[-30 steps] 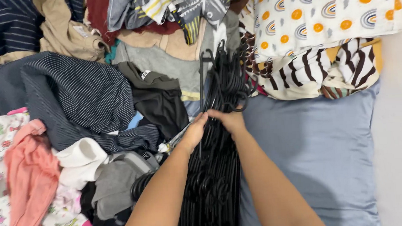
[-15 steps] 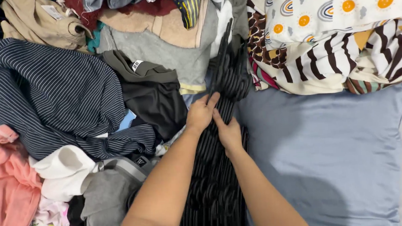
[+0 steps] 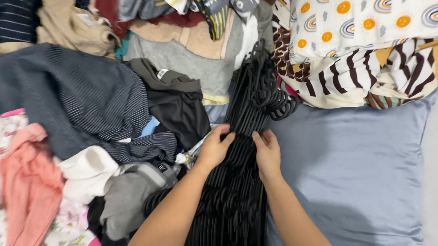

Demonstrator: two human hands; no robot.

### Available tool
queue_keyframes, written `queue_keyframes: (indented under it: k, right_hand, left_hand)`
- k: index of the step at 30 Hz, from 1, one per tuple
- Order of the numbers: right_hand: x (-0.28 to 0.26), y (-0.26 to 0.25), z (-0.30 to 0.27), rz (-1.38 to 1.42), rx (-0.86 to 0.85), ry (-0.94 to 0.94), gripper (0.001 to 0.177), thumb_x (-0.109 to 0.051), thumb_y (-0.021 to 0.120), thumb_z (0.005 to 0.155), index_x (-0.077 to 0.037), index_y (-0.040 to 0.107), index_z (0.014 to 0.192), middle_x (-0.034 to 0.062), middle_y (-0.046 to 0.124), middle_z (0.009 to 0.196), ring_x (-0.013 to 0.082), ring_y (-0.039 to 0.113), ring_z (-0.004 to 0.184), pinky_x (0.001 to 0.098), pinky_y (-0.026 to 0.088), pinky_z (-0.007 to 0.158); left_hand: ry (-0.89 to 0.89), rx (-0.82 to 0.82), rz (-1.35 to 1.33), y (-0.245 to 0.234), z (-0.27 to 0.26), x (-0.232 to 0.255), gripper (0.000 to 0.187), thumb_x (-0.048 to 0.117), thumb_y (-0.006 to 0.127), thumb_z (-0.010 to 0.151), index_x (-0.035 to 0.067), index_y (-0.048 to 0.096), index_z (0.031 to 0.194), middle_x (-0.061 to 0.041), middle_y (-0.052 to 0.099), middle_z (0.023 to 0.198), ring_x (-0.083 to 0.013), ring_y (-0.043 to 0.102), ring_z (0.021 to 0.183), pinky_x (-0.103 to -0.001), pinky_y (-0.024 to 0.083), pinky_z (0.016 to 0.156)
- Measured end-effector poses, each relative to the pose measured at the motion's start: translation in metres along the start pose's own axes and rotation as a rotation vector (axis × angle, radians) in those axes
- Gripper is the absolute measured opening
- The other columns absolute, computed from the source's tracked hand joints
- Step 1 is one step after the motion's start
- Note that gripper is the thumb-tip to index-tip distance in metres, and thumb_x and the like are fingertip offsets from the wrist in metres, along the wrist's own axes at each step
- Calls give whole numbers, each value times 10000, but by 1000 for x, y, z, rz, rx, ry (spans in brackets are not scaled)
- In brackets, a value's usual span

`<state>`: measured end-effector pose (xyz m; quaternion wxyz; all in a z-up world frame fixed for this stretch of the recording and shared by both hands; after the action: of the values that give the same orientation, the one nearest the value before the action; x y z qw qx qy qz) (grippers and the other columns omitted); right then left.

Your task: The person gathers clothes and hangers from a bed and places them onto a small stand. They move a stack of black hangers, then a stack of white hangers, followed by a pile of garments, and finally clear the stand surface by hand.

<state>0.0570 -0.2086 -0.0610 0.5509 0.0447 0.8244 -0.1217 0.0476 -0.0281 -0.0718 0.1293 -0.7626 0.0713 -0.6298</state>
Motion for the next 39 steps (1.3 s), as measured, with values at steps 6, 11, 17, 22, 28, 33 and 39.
queue_keyframes:
  k: [6, 11, 17, 22, 28, 33, 39]
  right_hand:
    - [-42, 17, -102, 165, -92, -152, 325, -157, 677, 954, 8, 628, 1230, 101, 689, 1168, 178, 657, 1062, 296, 503, 933]
    - [-91, 70, -204, 168, -537, -123, 154, -135, 666, 956, -23, 693, 1058, 13, 699, 811, 51, 548, 581, 204, 394, 505]
    - [-122, 119, -329, 146, -822, -194, 151, -145, 657, 972, -31, 695, 1064, -34, 565, 678, 19, 413, 505, 203, 293, 440]
    - [-120, 171, -440, 154, -1023, -181, 179, -140, 649, 961, -18, 692, 1086, -30, 562, 673, 29, 413, 494, 208, 295, 435]
    - [-93, 273, -636, 99, -1255, -203, 205, -145, 663, 937, -5, 714, 1078, 14, 636, 761, 79, 504, 548, 245, 394, 464]
    - [-67, 345, -808, 32, -1520, -160, 285, -202, 668, 944, -48, 729, 1176, 20, 704, 987, 115, 650, 849, 275, 528, 680]
    - [-49, 411, -935, -111, -1718, -113, 311, -236, 649, 950, -54, 724, 1190, 31, 726, 1118, 145, 652, 924, 317, 548, 738]
  left_hand:
    - [-179, 34, -314, -66, -103, 30, 288, 155, 605, 971, 39, 694, 1219, -52, 764, 1091, -135, 696, 1005, -257, 521, 901]
    - [-195, 216, -569, -154, -203, 66, 210, 200, 596, 1000, 75, 701, 1134, -32, 762, 998, -100, 702, 910, -250, 503, 765]
    - [-190, 606, -760, -272, -359, 87, 249, 313, 580, 1015, 78, 659, 994, -49, 722, 911, -115, 701, 857, -266, 519, 755]
    - [-57, 816, -823, -353, -488, 85, 230, 317, 583, 1008, 100, 650, 972, -30, 697, 902, -135, 678, 866, -303, 558, 782]
    - [-54, 1000, -714, -453, -686, 61, 245, 354, 569, 1003, 125, 647, 970, -10, 712, 913, -121, 706, 904, -314, 517, 844]
    - [-46, 1224, -529, -525, -859, 40, 235, 318, 550, 993, 128, 672, 1057, 7, 730, 981, -116, 699, 980, -307, 489, 893]
    - [-83, 1421, -458, -589, -990, 10, 231, 252, 576, 973, 100, 691, 1104, 5, 734, 1024, -119, 671, 1017, -304, 473, 900]
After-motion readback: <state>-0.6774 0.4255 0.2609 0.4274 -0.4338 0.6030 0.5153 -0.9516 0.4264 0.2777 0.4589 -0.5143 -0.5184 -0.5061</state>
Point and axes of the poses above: each hand's wrist, its own z-axis towards the middle knuckle, its own y-axis out of the palm, x = y × z, the point moved 2 cm from there along z, towards the middle knuckle
